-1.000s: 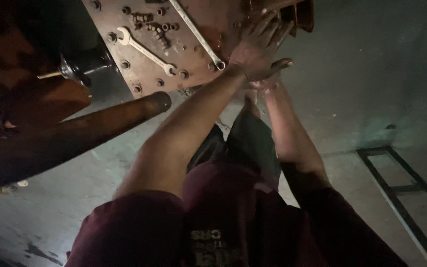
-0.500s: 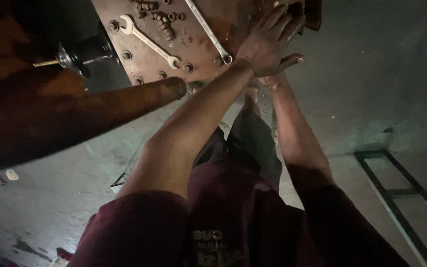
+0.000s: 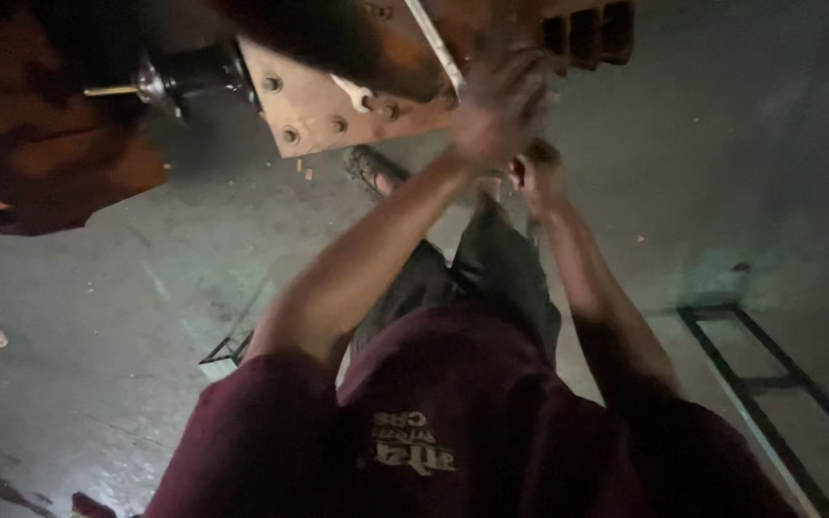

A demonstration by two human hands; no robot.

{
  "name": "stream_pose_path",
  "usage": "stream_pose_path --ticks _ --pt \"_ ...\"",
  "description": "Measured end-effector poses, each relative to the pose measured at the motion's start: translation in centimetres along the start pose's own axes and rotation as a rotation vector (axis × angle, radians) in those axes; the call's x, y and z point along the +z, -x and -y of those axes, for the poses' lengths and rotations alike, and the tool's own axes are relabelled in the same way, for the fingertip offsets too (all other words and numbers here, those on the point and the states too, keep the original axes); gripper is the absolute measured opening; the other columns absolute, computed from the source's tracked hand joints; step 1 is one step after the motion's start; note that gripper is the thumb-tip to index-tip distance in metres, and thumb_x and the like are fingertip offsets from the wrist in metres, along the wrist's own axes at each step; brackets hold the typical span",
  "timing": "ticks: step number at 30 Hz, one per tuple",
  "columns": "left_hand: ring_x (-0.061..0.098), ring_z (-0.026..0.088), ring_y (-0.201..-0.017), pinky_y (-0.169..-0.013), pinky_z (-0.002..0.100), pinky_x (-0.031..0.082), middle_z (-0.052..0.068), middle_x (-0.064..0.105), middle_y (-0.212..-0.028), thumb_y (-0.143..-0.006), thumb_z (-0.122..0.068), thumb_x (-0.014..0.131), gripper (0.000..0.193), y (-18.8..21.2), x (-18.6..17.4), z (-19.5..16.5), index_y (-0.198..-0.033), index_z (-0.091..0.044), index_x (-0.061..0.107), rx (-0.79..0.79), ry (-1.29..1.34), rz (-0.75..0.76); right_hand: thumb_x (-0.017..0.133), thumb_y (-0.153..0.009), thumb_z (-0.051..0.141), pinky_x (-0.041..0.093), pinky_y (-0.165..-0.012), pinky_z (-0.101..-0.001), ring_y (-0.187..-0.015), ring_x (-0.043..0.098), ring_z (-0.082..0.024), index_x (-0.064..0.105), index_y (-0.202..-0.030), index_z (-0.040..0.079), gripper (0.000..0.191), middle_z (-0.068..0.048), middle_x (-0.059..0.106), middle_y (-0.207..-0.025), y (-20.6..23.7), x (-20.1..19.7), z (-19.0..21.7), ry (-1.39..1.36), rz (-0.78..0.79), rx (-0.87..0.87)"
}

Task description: The person assembles small metal parts on a rusty metal table using wrenches. They pick up nuts and bolts, place them into holes, and tighten them with wrenches.

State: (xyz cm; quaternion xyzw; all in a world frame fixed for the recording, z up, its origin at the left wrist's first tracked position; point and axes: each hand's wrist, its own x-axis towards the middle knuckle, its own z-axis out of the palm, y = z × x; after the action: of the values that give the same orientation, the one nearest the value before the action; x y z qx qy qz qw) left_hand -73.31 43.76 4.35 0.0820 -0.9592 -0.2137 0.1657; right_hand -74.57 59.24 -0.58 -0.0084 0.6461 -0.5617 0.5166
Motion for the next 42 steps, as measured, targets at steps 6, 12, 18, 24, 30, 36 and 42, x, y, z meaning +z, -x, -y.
stream_pose_path --ticks 6,12,18,24,30,36,42 --pt "0.063 0.039 -0.109 -0.093 0.049 0.053 0.015 0.067 -0.115 -0.090 -0.012 0.069 0.024 4.8 -8.4 8.4 -0.114 -0.009 0.070 -0.447 -0.139 -0.263 0.056 -0.104 0.031 0.041 -0.056 -0.0290 -0.060 0.043 -0.005 0.063 -0.109 0.014 0.019 0.003 0.049 -0.070 1.2 3.4 -3.5 -0.023 0.205 -0.063" --pt "0.066 0.038 -0.096 -0.084 0.048 0.054 0.016 0.070 -0.106 -0.090 -0.019 0.076 0.025 3.7 -9.7 10.7 -0.112 -0.008 0.072 -0.452 -0.074 -0.163 0.062 -0.106 0.039 0.042 -0.057 -0.0313 -0.061 0.047 -0.007 0.058 -0.091 0.006 0.037 0.001 0.052 -0.072 -1.9 5.9 -5.1 0.213 0.169 -0.101" --pt "0.067 0.036 -0.095 -0.083 0.047 0.056 0.017 0.069 -0.107 -0.094 -0.011 0.070 0.020 3.4 -8.9 11.5 -0.114 -0.006 0.070 -0.423 -0.099 -0.130 0.062 -0.105 0.042 0.046 -0.060 -0.0292 -0.065 0.052 -0.007 0.059 -0.099 0.010 0.033 0.004 0.055 -0.076 -1.2 6.8 -4.8 0.213 0.151 -0.077" --pt "0.068 0.036 -0.094 -0.082 0.046 0.056 0.018 0.069 -0.107 -0.090 -0.007 0.072 0.022 8.0 -8.2 9.3 -0.111 -0.001 0.067 -0.459 0.230 -0.147 0.070 -0.103 0.030 0.051 -0.064 -0.0321 -0.074 0.060 -0.012 0.051 -0.099 0.012 0.027 0.002 0.056 -0.084 -1.0 8.3 -4.4 -0.499 0.245 0.047" --pt "0.068 0.041 -0.100 -0.087 0.048 0.057 0.020 0.069 -0.107 -0.081 -0.006 0.072 0.026 13.5 -5.2 4.0 -0.107 -0.003 0.070 -0.379 0.370 0.104 0.055 -0.111 0.016 0.053 -0.087 -0.0295 -0.096 0.062 -0.014 0.061 -0.114 0.004 0.014 -0.005 0.063 -0.106 -2.0 9.9 -5.7 -0.972 0.400 -0.002" --pt "0.069 0.038 -0.095 -0.082 0.045 0.057 0.018 0.071 -0.104 -0.082 -0.003 0.070 0.027 12.8 -5.0 3.9 -0.108 -0.005 0.072 -0.431 0.359 0.115 0.046 -0.106 0.016 0.052 -0.075 -0.0241 -0.091 0.064 -0.010 0.064 -0.117 0.011 0.021 -0.002 0.068 -0.105 -2.3 10.2 -6.3 -0.530 0.009 0.232" --pt "0.056 0.014 -0.067 -0.056 0.029 0.045 0.005 0.066 -0.085 -0.086 0.001 0.056 0.024 7.0 -5.5 5.6 -0.105 -0.002 0.071 -1.047 1.158 -0.056 0.054 -0.103 -0.005 0.061 -0.092 -0.0356 -0.098 0.065 -0.018 0.058 -0.114 0.008 0.017 -0.006 0.063 -0.106 -5.1 10.3 -3.4 -1.231 0.130 -0.080"
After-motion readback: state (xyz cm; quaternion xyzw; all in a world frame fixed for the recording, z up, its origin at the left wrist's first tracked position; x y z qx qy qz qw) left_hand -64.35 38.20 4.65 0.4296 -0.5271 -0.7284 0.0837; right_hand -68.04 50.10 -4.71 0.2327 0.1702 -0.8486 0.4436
